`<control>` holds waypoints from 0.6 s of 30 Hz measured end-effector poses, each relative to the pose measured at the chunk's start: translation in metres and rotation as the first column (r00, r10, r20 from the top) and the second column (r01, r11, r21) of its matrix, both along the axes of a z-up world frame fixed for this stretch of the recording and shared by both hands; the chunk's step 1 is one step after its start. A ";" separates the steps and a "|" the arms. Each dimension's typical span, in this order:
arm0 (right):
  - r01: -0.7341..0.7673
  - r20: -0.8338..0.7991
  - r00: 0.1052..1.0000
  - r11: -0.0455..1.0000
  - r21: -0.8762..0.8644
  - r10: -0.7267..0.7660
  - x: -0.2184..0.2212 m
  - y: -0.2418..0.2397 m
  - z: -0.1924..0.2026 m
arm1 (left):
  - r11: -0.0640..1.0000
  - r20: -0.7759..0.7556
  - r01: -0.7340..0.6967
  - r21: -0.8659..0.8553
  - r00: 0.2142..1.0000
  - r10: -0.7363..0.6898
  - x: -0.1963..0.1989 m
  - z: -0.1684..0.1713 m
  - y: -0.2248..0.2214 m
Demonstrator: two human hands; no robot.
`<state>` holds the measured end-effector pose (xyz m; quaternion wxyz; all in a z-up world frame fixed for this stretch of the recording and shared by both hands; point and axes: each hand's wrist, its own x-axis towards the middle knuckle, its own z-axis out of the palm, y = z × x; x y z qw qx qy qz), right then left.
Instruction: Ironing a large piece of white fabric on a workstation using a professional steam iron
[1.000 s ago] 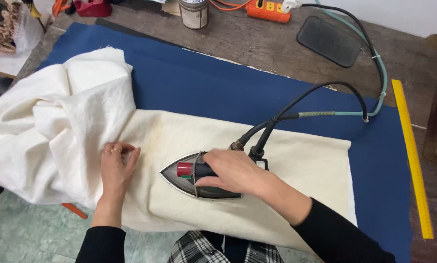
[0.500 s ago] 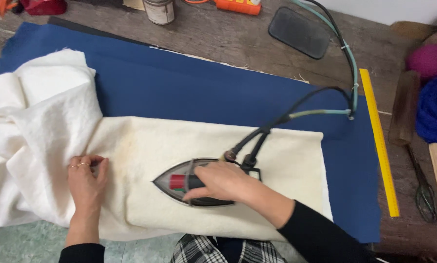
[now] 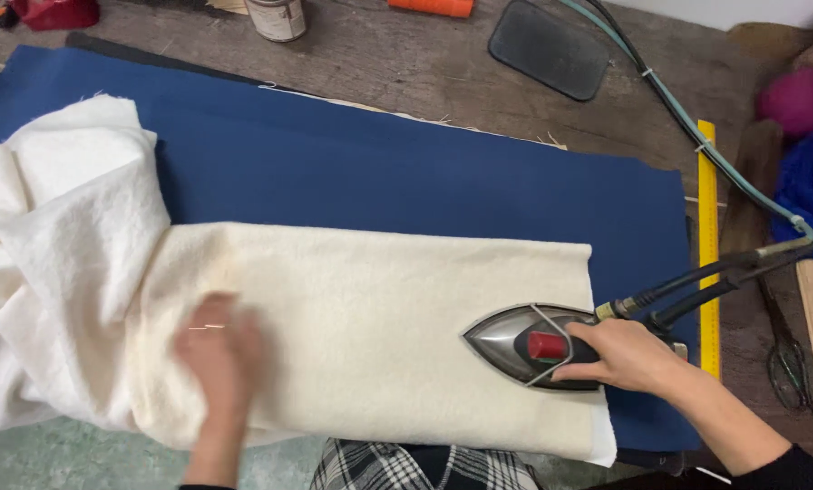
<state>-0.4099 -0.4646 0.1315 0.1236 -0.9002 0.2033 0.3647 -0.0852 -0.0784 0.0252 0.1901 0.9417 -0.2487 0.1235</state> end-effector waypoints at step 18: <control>0.054 0.075 0.996 0.999 -0.010 -0.053 0.003 0.008 0.009 | 0.904 -0.090 0.361 0.229 0.933 -0.349 -0.070 -0.015 -0.059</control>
